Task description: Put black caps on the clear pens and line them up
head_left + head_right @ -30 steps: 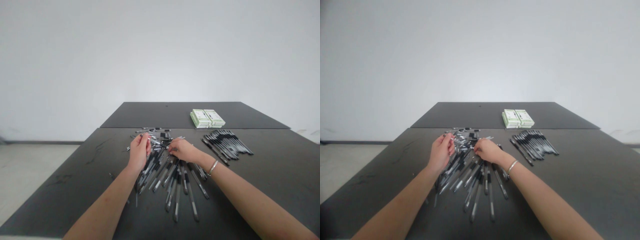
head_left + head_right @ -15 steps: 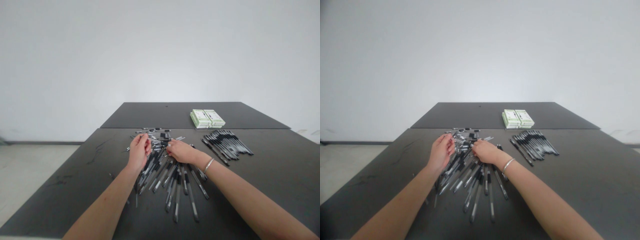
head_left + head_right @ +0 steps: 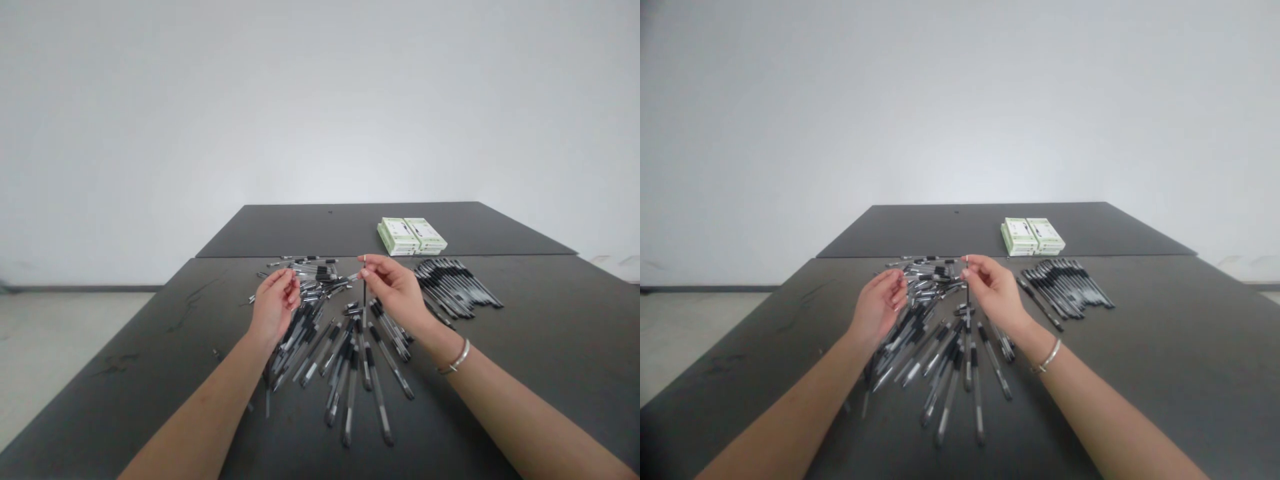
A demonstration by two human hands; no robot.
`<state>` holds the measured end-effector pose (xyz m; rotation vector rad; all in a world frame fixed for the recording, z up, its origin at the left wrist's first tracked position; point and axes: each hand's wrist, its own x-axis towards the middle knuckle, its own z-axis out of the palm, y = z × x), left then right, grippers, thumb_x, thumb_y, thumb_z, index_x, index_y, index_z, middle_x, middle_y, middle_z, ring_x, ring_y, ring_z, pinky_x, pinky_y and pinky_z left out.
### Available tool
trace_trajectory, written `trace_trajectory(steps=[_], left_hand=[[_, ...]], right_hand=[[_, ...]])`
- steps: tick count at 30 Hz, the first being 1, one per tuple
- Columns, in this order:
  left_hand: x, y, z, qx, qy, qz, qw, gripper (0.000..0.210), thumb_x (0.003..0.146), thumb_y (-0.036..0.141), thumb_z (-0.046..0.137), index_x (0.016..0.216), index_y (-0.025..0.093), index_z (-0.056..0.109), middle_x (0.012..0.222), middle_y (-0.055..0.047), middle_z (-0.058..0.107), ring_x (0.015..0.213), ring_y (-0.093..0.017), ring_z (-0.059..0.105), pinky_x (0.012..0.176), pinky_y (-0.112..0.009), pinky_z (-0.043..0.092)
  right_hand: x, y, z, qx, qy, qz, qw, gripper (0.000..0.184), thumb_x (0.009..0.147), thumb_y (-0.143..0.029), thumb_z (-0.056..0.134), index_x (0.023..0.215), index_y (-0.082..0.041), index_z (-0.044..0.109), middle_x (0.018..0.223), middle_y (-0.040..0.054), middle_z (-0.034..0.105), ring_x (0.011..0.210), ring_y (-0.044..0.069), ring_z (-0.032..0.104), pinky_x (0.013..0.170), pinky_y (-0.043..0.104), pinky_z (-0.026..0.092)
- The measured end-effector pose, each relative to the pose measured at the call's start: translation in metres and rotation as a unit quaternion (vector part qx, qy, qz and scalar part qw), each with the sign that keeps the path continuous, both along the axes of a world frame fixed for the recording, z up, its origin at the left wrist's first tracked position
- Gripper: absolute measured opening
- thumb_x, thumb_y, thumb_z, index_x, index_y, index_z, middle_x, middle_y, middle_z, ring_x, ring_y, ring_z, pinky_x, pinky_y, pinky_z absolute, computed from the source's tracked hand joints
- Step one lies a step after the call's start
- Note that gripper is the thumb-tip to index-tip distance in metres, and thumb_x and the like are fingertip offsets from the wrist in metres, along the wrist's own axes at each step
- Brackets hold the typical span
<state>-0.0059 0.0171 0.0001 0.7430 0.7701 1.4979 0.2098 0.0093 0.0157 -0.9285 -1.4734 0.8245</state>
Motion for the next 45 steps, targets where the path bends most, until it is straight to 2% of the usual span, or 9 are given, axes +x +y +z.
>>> trace_trajectory(steps=[3, 5, 12, 20, 36, 45], left_hand=[[0.001, 0.000, -0.001, -0.003, 0.010, -0.010, 1.000, 0.018, 0.067, 0.023, 0.073, 0.074, 0.013, 0.060, 0.061, 0.002, 0.057, 0.039, -0.002, 0.039, 0.035, -0.015, 0.026], [0.002, 0.000, -0.002, -0.001, 0.014, -0.015, 1.000, 0.017, 0.068, 0.023, 0.073, 0.073, 0.013, 0.061, 0.061, 0.001, 0.057, 0.039, -0.002, 0.039, 0.036, -0.015, 0.026], [0.003, -0.002, -0.001, 0.000, 0.017, -0.022, 1.000, 0.014, 0.069, 0.021, 0.071, 0.073, 0.013, 0.061, 0.063, 0.001, 0.057, 0.040, -0.002, 0.039, 0.036, -0.015, 0.026], [0.004, -0.002, -0.001, 0.002, 0.022, -0.027, 0.999, 0.014, 0.071, 0.022, 0.071, 0.072, 0.012, 0.061, 0.063, 0.001, 0.056, 0.040, -0.002, 0.038, 0.036, -0.014, 0.026], [0.004, -0.002, -0.001, 0.012, 0.022, -0.020, 0.999, 0.015, 0.070, 0.021, 0.073, 0.072, 0.011, 0.062, 0.062, 0.000, 0.059, 0.039, -0.002, 0.038, 0.035, -0.014, 0.026], [0.004, -0.002, -0.001, 0.016, 0.023, -0.023, 0.999, 0.013, 0.072, 0.021, 0.072, 0.071, 0.011, 0.063, 0.063, 0.000, 0.059, 0.039, -0.002, 0.039, 0.035, -0.013, 0.027]], right_hand=[[0.006, -0.007, 0.002, -0.034, 0.142, 0.005, 0.989, 0.020, 0.079, -0.030, 0.068, 0.095, -0.019, 0.061, 0.075, -0.0011, 0.064, 0.058, 0.009, 0.057, 0.051, 0.021, 0.044], [0.011, -0.011, 0.003, -0.043, 0.199, 0.010, 0.979, 0.019, 0.077, -0.028, 0.070, 0.091, -0.019, 0.061, 0.079, -0.0001, 0.066, 0.063, 0.010, 0.062, 0.054, 0.021, 0.047], [0.023, -0.012, 0.006, -0.032, 0.274, -0.005, 0.961, 0.012, 0.078, -0.022, 0.070, 0.087, -0.020, 0.063, 0.082, -0.0004, 0.068, 0.067, 0.009, 0.064, 0.058, 0.020, 0.049], [0.024, -0.014, 0.009, -0.022, 0.262, -0.017, 0.965, 0.010, 0.079, -0.023, 0.069, 0.087, -0.021, 0.062, 0.085, -0.0002, 0.068, 0.070, 0.010, 0.065, 0.060, 0.021, 0.051], [0.023, -0.014, 0.013, -0.022, 0.302, -0.016, 0.953, 0.011, 0.075, -0.020, 0.074, 0.082, -0.021, 0.065, 0.081, 0.0000, 0.070, 0.067, 0.009, 0.066, 0.057, 0.018, 0.051], [0.023, -0.013, 0.010, -0.013, 0.280, -0.017, 0.960, 0.009, 0.078, -0.021, 0.071, 0.084, -0.021, 0.065, 0.083, -0.0006, 0.070, 0.069, 0.009, 0.067, 0.058, 0.018, 0.051]])
